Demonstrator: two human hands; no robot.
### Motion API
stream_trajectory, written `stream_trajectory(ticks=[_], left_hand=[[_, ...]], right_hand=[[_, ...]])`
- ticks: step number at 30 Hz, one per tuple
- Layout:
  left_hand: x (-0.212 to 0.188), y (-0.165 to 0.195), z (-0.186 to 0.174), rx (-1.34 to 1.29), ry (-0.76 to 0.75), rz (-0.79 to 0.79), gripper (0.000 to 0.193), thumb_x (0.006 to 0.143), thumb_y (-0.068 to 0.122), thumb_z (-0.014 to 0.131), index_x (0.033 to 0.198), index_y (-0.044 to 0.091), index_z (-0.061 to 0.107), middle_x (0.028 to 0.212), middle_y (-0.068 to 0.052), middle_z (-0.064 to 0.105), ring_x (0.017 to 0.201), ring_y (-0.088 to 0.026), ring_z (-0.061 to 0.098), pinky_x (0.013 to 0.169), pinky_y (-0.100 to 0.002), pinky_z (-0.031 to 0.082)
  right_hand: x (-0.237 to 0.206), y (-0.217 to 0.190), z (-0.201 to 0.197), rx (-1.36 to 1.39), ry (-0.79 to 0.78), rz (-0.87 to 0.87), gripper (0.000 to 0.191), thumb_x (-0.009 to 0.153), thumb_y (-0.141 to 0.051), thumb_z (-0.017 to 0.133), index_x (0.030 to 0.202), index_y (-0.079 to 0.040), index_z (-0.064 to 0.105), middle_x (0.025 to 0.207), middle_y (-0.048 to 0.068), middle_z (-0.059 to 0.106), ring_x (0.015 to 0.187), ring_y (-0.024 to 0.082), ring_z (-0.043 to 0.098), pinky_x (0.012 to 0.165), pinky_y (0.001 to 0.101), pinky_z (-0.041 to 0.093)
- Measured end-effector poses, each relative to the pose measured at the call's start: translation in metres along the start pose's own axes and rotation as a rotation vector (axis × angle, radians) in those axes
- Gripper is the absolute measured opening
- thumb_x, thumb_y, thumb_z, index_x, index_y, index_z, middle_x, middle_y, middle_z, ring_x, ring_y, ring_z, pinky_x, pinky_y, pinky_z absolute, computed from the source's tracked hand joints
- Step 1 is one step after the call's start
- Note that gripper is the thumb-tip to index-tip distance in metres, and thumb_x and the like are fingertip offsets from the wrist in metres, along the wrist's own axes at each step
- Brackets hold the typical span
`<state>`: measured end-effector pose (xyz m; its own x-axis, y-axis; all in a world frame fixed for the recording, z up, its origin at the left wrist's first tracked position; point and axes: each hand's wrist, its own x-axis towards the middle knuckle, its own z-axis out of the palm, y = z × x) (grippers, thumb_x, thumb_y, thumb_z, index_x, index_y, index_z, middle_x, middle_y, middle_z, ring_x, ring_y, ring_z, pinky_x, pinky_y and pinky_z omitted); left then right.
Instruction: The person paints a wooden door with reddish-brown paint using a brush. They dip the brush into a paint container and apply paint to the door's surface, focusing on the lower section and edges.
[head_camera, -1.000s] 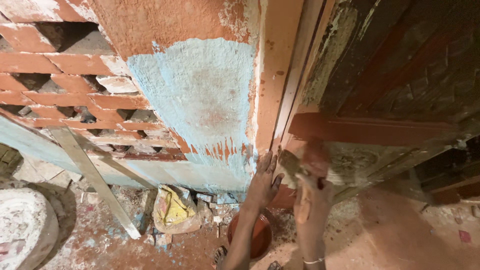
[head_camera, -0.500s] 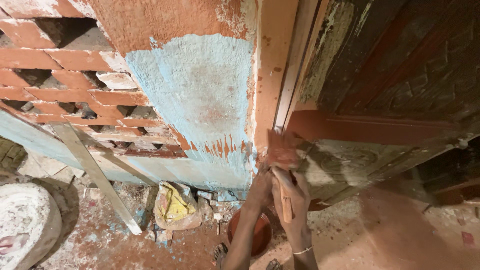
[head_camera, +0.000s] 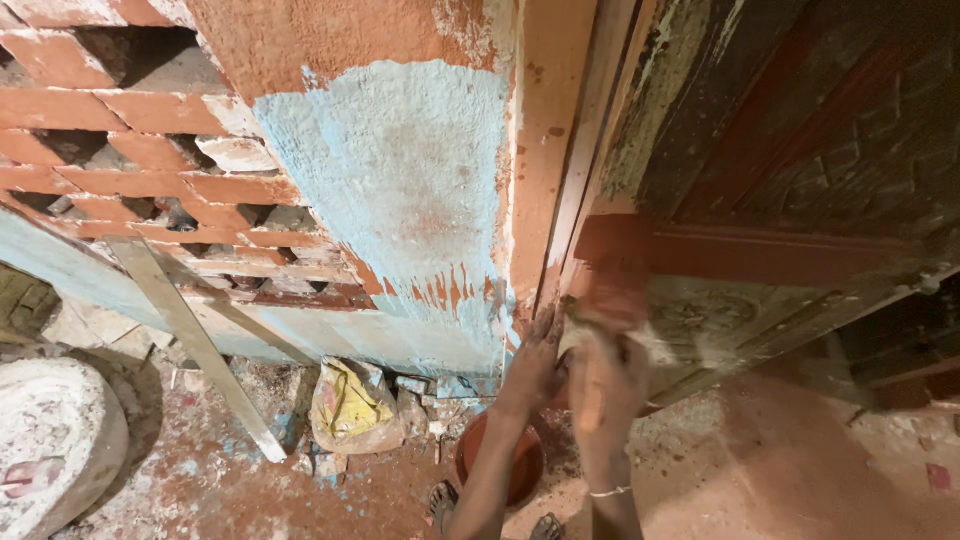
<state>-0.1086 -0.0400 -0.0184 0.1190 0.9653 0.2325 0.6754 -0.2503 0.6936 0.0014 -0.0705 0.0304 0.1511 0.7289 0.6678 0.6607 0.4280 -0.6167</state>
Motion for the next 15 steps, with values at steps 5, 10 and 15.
stream_trajectory(ticks=[5,10,15], left_hand=[[0.003,0.003,-0.001,-0.001,-0.017,-0.017,0.064,0.094,0.019,0.062,0.151,0.0,0.04,0.157,-0.022,0.041,0.146,-0.036,0.038,0.122,-0.045,0.032],[0.007,0.007,-0.005,0.18,-0.064,0.103,0.065,0.093,0.018,0.063,0.151,-0.001,0.04,0.156,-0.022,0.042,0.147,-0.037,0.039,0.124,-0.045,0.029],[0.0,0.013,-0.002,0.037,0.049,0.087,0.068,0.102,0.024,0.061,0.155,-0.009,0.035,0.159,-0.029,0.038,0.148,-0.041,0.036,0.125,-0.045,0.027]], right_hand=[[-0.02,-0.015,0.022,0.388,-0.23,-0.137,0.025,0.093,-0.011,0.072,0.117,-0.007,0.073,0.107,0.013,0.065,0.082,0.018,0.065,0.066,0.0268,0.06],[-0.012,0.003,0.011,0.284,-0.216,-0.09,0.024,0.098,-0.009,0.066,0.12,-0.008,0.073,0.109,0.012,0.071,0.088,0.017,0.069,0.07,0.0275,0.058],[0.005,0.03,-0.025,0.071,0.013,0.001,0.024,0.103,-0.017,0.065,0.121,-0.003,0.073,0.101,0.014,0.074,0.087,0.021,0.068,0.078,0.0356,0.058]])
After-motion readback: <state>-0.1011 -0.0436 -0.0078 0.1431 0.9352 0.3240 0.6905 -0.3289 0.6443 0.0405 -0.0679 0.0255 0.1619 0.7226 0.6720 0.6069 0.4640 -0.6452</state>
